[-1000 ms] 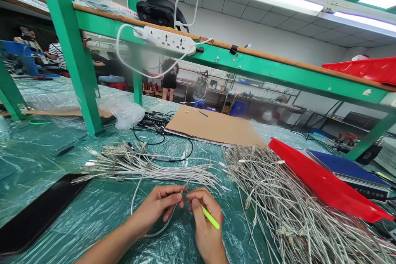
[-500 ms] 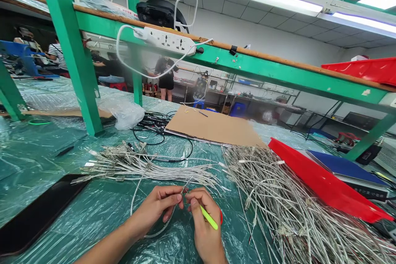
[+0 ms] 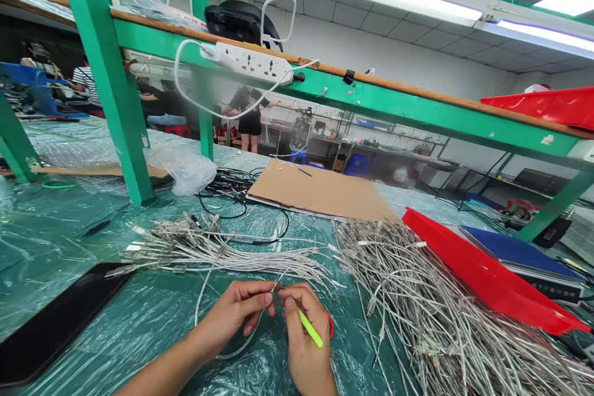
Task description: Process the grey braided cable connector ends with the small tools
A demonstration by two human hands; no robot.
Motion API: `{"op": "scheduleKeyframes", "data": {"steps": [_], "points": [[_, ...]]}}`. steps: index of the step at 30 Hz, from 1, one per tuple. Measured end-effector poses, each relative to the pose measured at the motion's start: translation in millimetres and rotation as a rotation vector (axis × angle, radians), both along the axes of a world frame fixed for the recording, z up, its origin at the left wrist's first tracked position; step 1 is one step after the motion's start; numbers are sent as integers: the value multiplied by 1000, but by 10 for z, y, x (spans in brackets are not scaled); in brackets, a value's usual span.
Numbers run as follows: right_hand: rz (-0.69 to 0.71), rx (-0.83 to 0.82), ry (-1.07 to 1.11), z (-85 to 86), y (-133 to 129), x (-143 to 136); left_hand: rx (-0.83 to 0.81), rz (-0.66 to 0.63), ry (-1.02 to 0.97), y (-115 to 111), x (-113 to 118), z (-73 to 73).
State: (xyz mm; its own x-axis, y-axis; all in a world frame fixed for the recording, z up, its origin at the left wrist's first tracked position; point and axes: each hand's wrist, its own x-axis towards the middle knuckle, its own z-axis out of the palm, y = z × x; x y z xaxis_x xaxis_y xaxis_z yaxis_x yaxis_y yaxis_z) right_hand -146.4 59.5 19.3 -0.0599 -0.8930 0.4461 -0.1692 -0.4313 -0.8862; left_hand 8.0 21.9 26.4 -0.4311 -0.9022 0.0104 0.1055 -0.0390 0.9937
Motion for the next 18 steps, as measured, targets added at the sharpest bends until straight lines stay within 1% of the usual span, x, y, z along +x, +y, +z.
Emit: {"op": "scheduleKeyframes", "data": {"steps": [2, 7, 9, 12, 14, 16, 18], "points": [[5, 2, -2, -10, 0, 8, 4, -3, -3, 0, -5, -9], [110, -74, 0, 27, 18, 17, -8, 15, 16, 6, -14, -3], [105, -87, -7, 29, 14, 22, 5, 32, 15, 10, -13, 10], [34, -71, -46, 5, -2, 41, 19, 40, 2, 13, -15, 22], [-4, -60, -70, -14, -8, 54, 13, 23, 3, 12, -18, 20], [11, -77, -69, -26, -8, 60, 2, 6, 15, 10, -21, 14], [74, -105, -43, -30, -5, 54, 0, 7, 24, 6, -21, 10]]}}
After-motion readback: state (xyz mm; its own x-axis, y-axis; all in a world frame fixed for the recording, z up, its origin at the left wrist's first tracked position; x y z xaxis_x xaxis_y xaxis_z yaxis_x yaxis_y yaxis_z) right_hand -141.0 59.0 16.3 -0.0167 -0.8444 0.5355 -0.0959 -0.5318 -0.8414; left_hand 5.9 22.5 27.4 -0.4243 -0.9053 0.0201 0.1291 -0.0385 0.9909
